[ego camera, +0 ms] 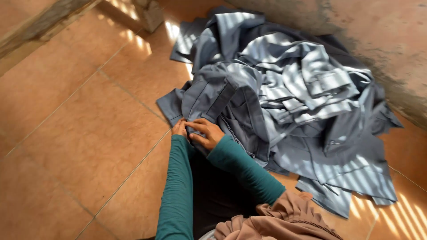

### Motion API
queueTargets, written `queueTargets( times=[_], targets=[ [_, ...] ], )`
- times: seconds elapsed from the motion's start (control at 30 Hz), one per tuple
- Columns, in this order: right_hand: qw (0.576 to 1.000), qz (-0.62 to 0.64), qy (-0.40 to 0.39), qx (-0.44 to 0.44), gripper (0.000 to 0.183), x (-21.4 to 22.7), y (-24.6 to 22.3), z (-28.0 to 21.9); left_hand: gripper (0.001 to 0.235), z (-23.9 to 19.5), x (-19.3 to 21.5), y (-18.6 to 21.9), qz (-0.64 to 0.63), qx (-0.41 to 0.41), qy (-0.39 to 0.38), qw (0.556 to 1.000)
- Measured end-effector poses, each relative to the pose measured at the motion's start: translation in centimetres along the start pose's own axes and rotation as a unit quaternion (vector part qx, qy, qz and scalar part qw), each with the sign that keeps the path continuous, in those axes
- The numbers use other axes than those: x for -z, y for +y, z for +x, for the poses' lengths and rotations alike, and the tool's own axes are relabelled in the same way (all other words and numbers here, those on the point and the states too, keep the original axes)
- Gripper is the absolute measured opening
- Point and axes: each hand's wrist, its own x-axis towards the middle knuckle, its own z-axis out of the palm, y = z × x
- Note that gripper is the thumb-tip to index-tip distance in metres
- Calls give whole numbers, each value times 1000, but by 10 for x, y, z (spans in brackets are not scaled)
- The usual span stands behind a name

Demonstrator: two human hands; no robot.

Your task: The person sits on a tiled floor and folds multiple pairs of grey trousers one by one. Each pair is laid flat, legs aligned, then folded lengthwise and into a compact rectangle before being placed aside.

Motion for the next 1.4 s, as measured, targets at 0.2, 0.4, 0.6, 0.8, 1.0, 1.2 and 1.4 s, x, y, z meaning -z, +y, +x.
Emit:
queueTargets(
  times=[0.2, 0.4, 0.6, 0.8, 1.0, 1.2, 1.4],
  targets=[
    [949, -54, 260, 170, 41, 72, 19, -7, 29, -2, 29, -25, -60, -19, 63, 996],
    [900, -285, 110, -312, 87, 141, 76, -1, 90, -199, 15, 113, 212, -245, 187, 927],
    [977, -115, 55, -171, 72, 121, 38, 52, 118, -248, 6, 108, 479, -183, -17, 859],
    [945, 325, 34, -30, 70, 89, -77, 92, 80, -185, 73, 53, 169, -228, 137, 949],
    [939, 331, -97, 7, 73, 2, -62, 105, 66, -124, 177, -66, -345, -136, 75, 926],
    [975, -23, -222, -2, 72, -77, -48, 32, 74, -176, 186, -63, -561, 169, 40, 810],
    [873, -419, -224, 112, 58, -112, -17, 13, 43, -193, 182, -93, -641, 93, -22, 761]
  ],
)
